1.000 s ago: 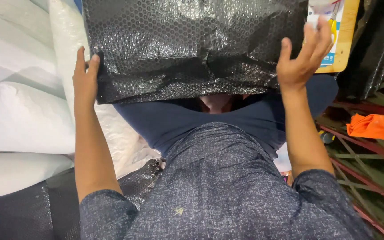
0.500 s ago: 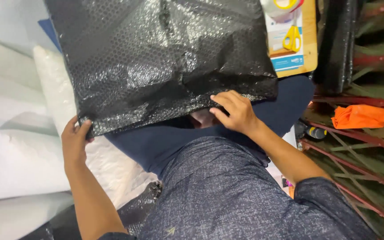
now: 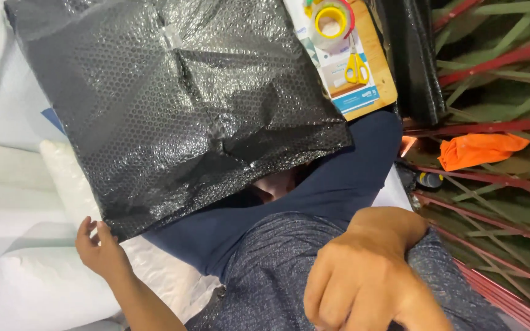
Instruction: Wrapping a large foam cushion in black bubble wrap and securing the edges with adhesive tape using a dispenser.
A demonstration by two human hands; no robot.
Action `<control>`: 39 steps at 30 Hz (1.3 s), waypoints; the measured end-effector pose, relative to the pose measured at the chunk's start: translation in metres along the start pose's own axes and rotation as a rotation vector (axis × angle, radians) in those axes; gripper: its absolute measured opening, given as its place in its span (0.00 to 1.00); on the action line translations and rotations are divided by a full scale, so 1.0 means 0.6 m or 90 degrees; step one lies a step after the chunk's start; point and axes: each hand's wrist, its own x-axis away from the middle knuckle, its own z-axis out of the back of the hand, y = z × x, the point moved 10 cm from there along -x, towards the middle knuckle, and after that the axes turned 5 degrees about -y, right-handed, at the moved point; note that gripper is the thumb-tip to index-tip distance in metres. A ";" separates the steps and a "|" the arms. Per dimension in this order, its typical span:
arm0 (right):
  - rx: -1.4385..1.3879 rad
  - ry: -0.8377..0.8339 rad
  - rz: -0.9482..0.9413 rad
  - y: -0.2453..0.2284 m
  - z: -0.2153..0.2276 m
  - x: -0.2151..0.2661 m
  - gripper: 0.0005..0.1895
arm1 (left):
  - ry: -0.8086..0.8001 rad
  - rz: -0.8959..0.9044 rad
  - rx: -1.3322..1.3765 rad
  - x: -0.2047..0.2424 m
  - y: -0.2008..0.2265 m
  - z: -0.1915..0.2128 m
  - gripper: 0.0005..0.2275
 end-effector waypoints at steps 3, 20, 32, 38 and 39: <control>0.062 0.028 -0.007 -0.010 0.015 0.013 0.08 | 0.002 0.046 0.015 0.032 -0.027 -0.002 0.15; 1.095 0.383 -0.940 0.189 0.557 0.650 0.32 | 0.069 0.089 0.055 0.114 0.019 -0.006 0.13; 0.972 0.583 -0.868 0.142 0.528 0.641 0.17 | -0.073 -0.025 0.145 0.129 0.155 -0.151 0.11; 0.521 0.740 -0.604 0.150 0.316 0.499 0.12 | -0.247 -0.084 0.335 0.142 0.291 -0.264 0.15; 0.471 0.784 -0.614 0.159 0.273 0.491 0.12 | -0.285 -0.129 0.378 0.147 0.323 -0.283 0.16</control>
